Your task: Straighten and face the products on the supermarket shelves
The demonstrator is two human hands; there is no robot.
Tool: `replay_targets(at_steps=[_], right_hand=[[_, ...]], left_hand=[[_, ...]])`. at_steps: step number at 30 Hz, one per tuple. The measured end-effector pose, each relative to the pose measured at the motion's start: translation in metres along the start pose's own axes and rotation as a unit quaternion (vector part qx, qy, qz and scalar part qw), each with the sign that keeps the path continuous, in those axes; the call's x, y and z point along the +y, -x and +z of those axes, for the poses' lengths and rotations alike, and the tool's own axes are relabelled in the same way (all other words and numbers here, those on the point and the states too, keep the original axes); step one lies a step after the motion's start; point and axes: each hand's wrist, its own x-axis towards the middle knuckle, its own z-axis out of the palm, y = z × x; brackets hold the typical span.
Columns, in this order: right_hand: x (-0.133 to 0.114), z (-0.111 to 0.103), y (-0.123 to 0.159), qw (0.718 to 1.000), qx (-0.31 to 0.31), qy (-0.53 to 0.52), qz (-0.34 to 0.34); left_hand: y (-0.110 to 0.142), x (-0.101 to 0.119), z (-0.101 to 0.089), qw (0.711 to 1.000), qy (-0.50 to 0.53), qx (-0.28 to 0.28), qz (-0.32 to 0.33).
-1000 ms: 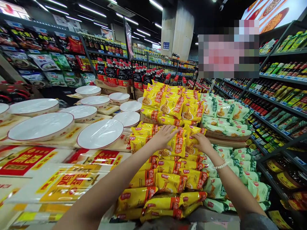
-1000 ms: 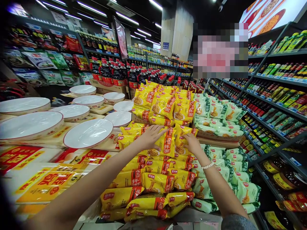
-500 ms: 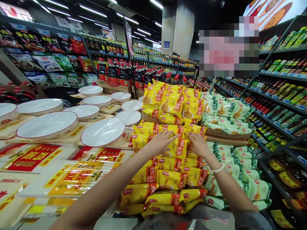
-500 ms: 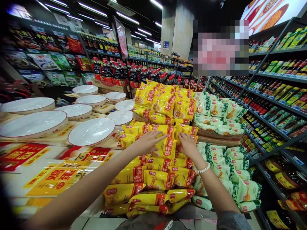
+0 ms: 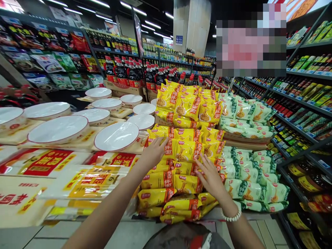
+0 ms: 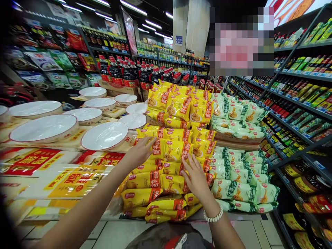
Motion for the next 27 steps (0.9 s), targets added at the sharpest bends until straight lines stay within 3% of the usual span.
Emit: replay_targets(at_steps=[3,5,6,8,10,12,17,20,27], right_hand=[[-0.013,0.004,0.051,0.987,0.16,-0.018,0.015],[-0.024,0.026,0.093,0.975,0.22,-0.006,0.017],[-0.028,0.042,0.112,0.979,0.205,0.003,0.022],[-0.036,0.077,0.144,0.989,0.144,0.018,0.017],[-0.042,0.106,0.159,0.995,0.085,0.036,0.031],[-0.048,0.122,0.158,0.995,0.048,0.053,0.067],[-0.058,0.116,0.123,0.989,0.004,0.046,0.142],[-0.062,0.108,0.111,0.986,-0.007,0.024,0.162],[-0.057,0.118,0.135,0.985,-0.055,0.007,0.166]], left_hand=[[0.042,0.019,-0.005,0.997,0.023,0.064,0.034],[0.077,0.041,-0.003,0.993,0.063,0.059,0.08],[0.093,0.052,0.0,0.989,0.087,0.041,0.112],[0.118,0.075,0.012,0.977,0.138,-0.047,0.158],[0.131,0.091,0.028,0.963,0.158,-0.137,0.171],[0.134,0.099,0.043,0.961,0.152,-0.161,0.164],[0.12,0.093,0.063,0.986,0.12,-0.019,0.115],[0.117,0.089,0.066,0.988,0.101,0.013,0.119],[0.137,0.089,0.082,0.981,0.072,0.045,0.175]])
